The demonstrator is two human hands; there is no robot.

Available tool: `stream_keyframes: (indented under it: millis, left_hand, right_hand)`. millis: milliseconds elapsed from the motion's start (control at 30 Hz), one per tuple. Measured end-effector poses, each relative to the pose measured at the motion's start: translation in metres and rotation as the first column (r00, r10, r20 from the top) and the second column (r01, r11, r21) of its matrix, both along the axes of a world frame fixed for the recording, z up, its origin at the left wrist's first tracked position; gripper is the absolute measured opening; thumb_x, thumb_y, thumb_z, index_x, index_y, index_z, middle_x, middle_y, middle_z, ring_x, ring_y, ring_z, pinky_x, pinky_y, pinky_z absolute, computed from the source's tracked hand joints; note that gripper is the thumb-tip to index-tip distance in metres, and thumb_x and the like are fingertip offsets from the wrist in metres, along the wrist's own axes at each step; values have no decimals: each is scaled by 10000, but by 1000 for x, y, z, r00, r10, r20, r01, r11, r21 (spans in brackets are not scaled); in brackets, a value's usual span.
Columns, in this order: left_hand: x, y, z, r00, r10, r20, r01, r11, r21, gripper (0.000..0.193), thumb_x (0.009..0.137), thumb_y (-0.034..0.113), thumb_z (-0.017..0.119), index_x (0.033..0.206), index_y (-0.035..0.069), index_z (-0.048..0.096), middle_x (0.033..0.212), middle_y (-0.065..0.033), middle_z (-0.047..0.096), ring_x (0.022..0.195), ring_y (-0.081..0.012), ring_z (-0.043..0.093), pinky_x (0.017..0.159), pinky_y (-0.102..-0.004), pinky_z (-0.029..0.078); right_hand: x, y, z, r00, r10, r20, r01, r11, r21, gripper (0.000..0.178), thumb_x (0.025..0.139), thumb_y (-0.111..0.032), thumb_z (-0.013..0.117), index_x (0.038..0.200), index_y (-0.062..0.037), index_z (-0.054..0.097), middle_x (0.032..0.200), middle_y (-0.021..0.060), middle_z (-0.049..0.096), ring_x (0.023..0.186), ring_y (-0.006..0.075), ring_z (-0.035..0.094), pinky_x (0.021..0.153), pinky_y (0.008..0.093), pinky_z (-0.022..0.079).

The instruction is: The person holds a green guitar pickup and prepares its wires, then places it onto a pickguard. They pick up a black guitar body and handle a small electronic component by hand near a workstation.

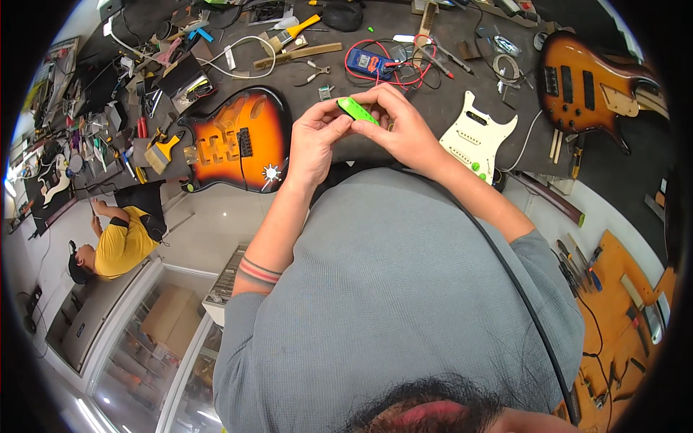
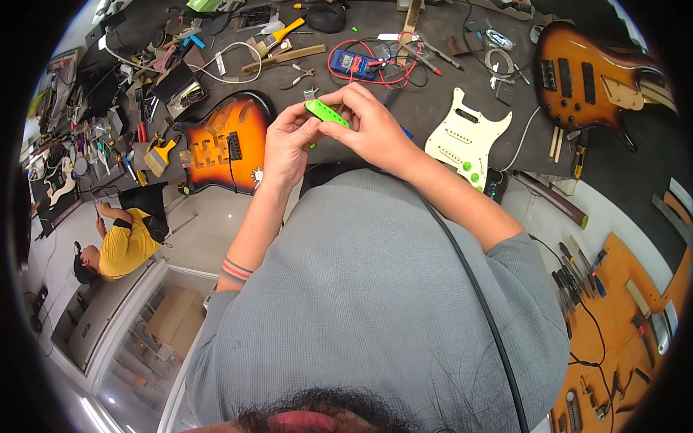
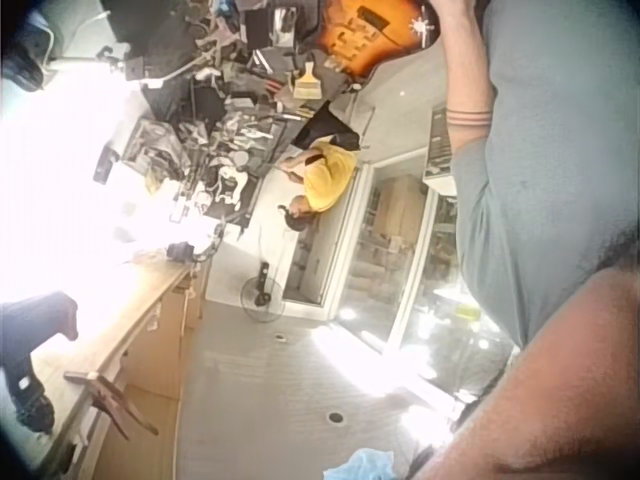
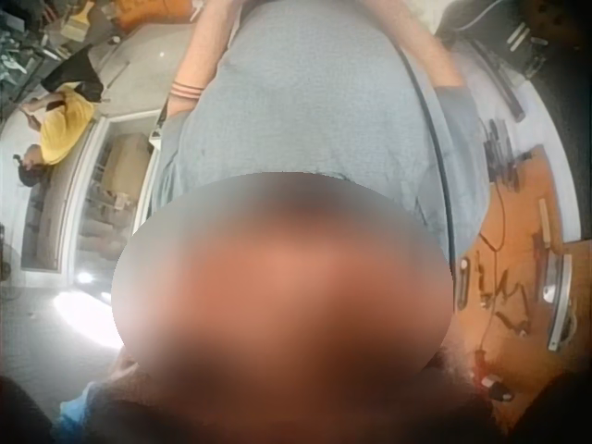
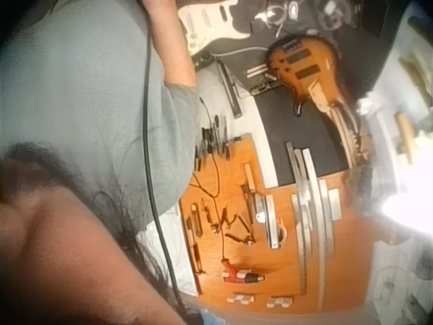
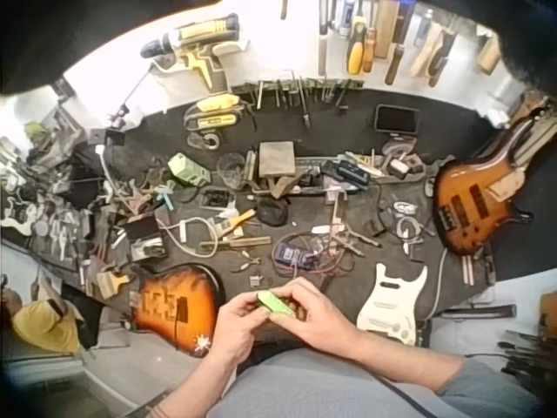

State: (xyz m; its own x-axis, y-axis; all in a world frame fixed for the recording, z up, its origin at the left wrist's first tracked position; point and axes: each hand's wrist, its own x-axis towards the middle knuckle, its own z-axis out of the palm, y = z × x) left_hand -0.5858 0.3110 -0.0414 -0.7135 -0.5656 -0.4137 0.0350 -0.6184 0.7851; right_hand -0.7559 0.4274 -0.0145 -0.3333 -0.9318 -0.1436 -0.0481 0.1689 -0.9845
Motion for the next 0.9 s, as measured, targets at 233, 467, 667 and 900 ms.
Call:
stream_keyframes:
  millis: [233, 467, 667, 900]
  left_hand:
    - [-3, 3, 0, 998, -4, -69, 4, 1000, 3, 299, 1037, 29, 721, 1330, -25, 696, 1247, -134, 755, 1128, -213, 743, 1001, -383, 638]
    - [-3, 8, 3, 996, 26, -81, -13, 987, 157, 324, 1052, 46, 704, 1373, 5, 679, 1282, -120, 745, 1151, -227, 740, 1000, -402, 634]
    - [-4, 12, 6, 984, 61, -166, -25, 978, 209, 339, 1089, 183, 677, 1382, 12, 665, 1316, -126, 724, 1197, -243, 720, 1021, -448, 624]
    - [0, 2, -24, 999, 42, -28, -36, 979, 201, 320, 1088, 178, 667, 1337, -22, 667, 1260, -122, 711, 1177, -251, 720, 1040, -471, 614]
  right_hand:
    - [4, 7, 19, 986, -59, -154, 49, 997, -67, 339, 939, -106, 815, 1248, -35, 696, 1102, 55, 626, 938, 165, 607, 792, 294, 503]
    - [1, 6, 16, 959, -86, -270, 48, 988, -144, 261, 912, -129, 826, 1120, -42, 694, 1026, 92, 612, 941, 274, 655, 839, 394, 550]
    - [-3, 5, 8, 889, -93, -448, 8, 982, -188, 237, 901, -115, 816, 1095, -52, 697, 1015, 88, 605, 966, 297, 642, 847, 423, 544]
    - [-2, 35, -21, 939, -109, -327, 98, 994, -50, 302, 954, -157, 803, 1195, -19, 684, 1022, 70, 653, 909, 189, 632, 799, 344, 536]
